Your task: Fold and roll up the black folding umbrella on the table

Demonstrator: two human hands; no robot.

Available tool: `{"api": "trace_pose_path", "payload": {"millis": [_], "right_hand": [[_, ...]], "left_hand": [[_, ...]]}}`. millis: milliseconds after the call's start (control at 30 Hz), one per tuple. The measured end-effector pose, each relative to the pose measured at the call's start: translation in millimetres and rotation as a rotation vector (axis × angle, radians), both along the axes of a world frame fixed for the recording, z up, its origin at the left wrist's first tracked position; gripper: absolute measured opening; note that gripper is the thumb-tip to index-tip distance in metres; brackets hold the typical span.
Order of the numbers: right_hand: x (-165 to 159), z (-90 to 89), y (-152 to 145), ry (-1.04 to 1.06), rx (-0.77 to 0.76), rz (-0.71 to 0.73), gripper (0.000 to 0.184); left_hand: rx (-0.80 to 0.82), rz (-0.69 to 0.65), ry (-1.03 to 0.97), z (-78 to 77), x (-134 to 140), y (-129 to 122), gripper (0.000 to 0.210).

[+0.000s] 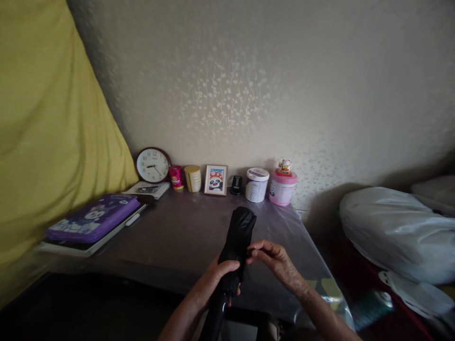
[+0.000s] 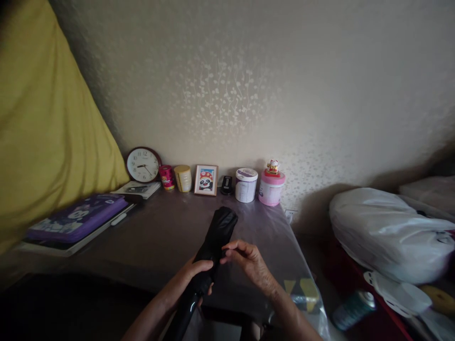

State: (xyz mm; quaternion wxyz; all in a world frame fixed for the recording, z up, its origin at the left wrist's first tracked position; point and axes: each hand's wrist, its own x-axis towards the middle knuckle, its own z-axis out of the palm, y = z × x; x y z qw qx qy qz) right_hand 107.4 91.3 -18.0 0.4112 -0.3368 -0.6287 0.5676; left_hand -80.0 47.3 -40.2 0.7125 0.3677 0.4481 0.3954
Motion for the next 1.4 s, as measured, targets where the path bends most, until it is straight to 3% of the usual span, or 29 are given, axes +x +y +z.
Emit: {"api": "trace_pose_path", "payload": {"millis": [267, 633, 867, 1033, 1133, 1267, 1333, 1400], "right_hand": [[0.3, -11.1, -8.8, -0.043, 0.119, 0.002, 0.021], [-7.8, -15.8, -8.2, -0.031, 0.337, 0.009, 0.015], [-11.5, -25.2, -9.6, -0.096, 0.361, -0.053, 0.015], [-6.6, -29.2, -12.9, -0.226, 0.355, -0.209, 0.009], [-4.0, -30.0, -18.1, -0.319, 0.47, -0.265, 0.009], [-1.6, -30.9, -25.4, -0.37, 0.622, -0.21, 0.01], [3.4, -32.4, -24.5, -0.351, 0.641, -0.211, 0.013], [12.3, -34.0, -20.0, -0.302, 0.568, -0.316, 0.016]], "left_hand": [[0.059, -0.01, 0.082, 1.8, 7.1, -7.6, 0.049], [0.074, -0.016, 0.198, 19.0, 12.5, -12.8, 0.049], [0.076, -0.001, 0.245, 15.3, 18.2, -17.7, 0.051], [0.08, 0.012, 0.274, 13.5, 25.9, -19.9, 0.053], [0.049, 0.001, 0.281, 11.0, 29.5, -21.8, 0.058], [0.032, -0.026, 0.255, 5.7, 31.5, -30.3, 0.06], [0.026, -0.031, 0.241, 0.7, 31.6, -34.3, 0.059], [0.009, -0.035, 0.235, -5.4, 31.8, -35.5, 0.058]]}}
